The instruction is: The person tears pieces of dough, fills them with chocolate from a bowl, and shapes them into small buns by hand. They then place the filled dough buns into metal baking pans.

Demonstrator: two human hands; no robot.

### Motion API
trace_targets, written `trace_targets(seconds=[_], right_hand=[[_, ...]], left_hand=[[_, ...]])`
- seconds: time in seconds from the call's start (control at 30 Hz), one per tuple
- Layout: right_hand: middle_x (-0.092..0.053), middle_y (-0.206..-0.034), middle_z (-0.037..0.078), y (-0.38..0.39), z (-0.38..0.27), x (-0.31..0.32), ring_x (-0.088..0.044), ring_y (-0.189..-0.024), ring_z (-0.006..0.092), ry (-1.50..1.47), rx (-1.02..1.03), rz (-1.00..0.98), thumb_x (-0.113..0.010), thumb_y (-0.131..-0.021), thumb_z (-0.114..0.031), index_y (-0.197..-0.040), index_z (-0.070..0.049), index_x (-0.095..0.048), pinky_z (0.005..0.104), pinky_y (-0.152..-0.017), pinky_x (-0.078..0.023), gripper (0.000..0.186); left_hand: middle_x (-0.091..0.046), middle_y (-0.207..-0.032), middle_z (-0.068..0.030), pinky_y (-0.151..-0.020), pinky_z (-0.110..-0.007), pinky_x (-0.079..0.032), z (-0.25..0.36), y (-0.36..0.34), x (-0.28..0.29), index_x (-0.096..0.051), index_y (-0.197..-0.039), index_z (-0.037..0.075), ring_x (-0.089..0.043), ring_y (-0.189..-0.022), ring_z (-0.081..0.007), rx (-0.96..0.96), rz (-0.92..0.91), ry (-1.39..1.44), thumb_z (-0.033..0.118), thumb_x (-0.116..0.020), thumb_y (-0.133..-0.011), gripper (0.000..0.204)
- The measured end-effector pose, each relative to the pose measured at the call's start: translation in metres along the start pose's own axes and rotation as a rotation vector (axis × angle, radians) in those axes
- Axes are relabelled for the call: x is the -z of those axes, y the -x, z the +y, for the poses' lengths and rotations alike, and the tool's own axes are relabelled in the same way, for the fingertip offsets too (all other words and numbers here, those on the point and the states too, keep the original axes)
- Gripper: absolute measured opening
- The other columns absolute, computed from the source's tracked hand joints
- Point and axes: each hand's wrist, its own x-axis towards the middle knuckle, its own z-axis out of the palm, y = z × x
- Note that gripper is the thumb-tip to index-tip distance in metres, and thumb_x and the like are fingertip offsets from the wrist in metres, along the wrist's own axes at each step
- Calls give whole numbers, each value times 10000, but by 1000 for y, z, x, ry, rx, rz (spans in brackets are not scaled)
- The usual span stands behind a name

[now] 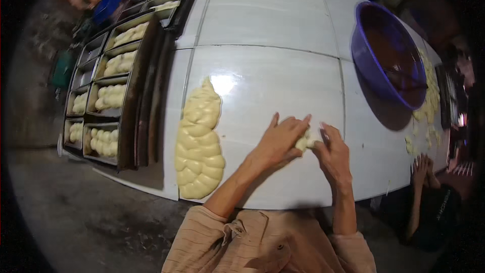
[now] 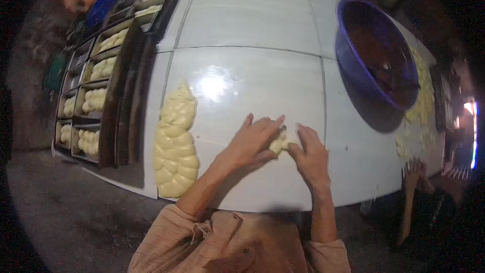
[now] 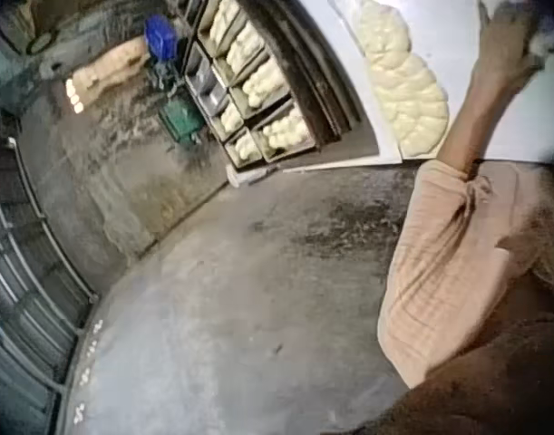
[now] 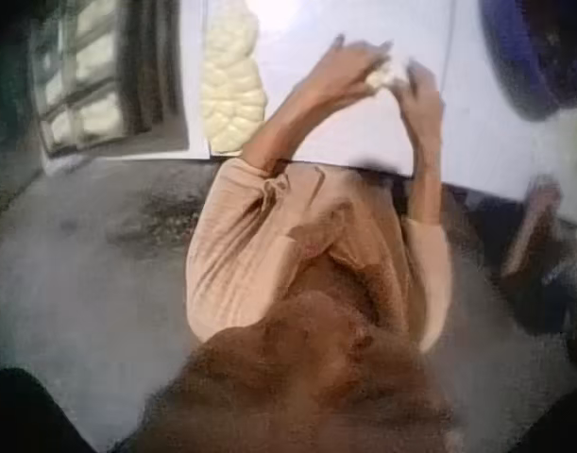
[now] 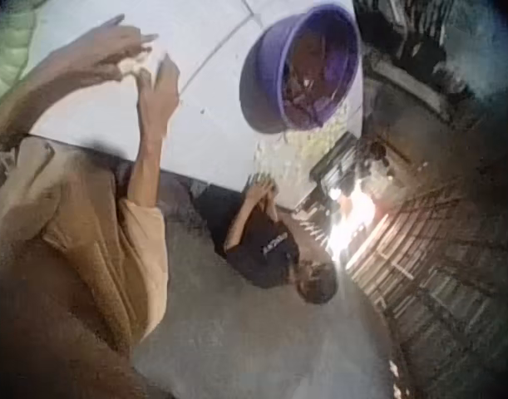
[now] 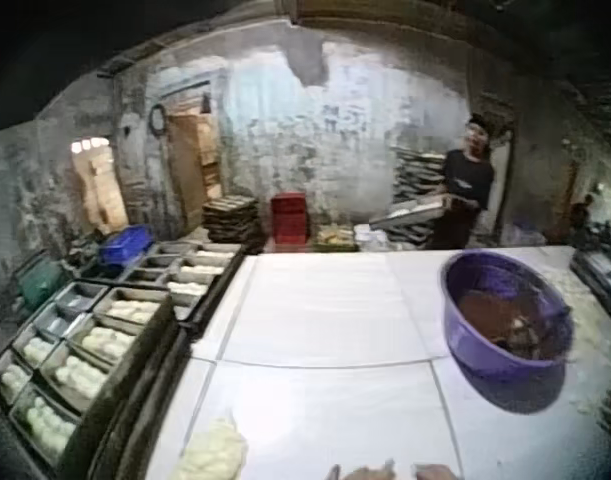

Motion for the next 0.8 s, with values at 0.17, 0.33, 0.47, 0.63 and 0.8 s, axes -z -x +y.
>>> trace_targets(seconds=[0.17, 0.33, 0.47, 0.63, 0.8], right_hand=[[-659, -1153, 183, -35, -43, -14, -682, -1002, 312, -171, -59, -100, -657, -920, -153, -1166, 28, -644, 376, -846, -560, 306], [-667, -1087, 167, -107, -108, -84, -666, -975, 336, -116, 374, -220, -668, -913, -155, -1109, -7, -671, 389, -835, -550, 246], [-623, -1186, 159, -159, -145, -149, -581, -1115, 355, -16, 597, -364, -660, -913, -256, -1119, -57, -675, 441, -928, -486, 286], [-602, -1211, 160, -183, -176, -203, -524, -1188, 361, 172, 880, -351, -664, -887, -262, -1057, -69, -685, 490, -986, -428, 258], [-649, -899, 125, -190, -183, -213, -620, -933, 285, -46, 797, -609, -603, -861, -175, -932, -14, -642, 416, -906, -458, 180]], left_hand=[[-502, -1445, -186, -1113, -585, -331, -18, 38, 42, -417, -1482, 54, -472, -1336, -349, 22, 213, 35, 324, -839, -762, 877], [-663, -1189, -187, -866, -380, -523, -53, 88, 104, -610, -1279, -3, -662, -1006, -341, 397, 687, 132, 300, -777, -835, 563], [-681, -1157, -186, -853, -383, -533, -95, 112, 133, -629, -1256, 0, -685, -997, -300, 672, 786, 21, 220, -734, -871, 456], [-659, -1174, -211, -936, -438, -491, -128, 116, 142, -643, -1215, -10, -632, -1052, -363, 685, 778, -169, 263, -712, -869, 446], [-642, -1196, -191, -982, -447, -447, -135, 105, 139, -699, -1105, -9, -555, -1155, -350, 643, 709, -180, 275, -699, -881, 361]])
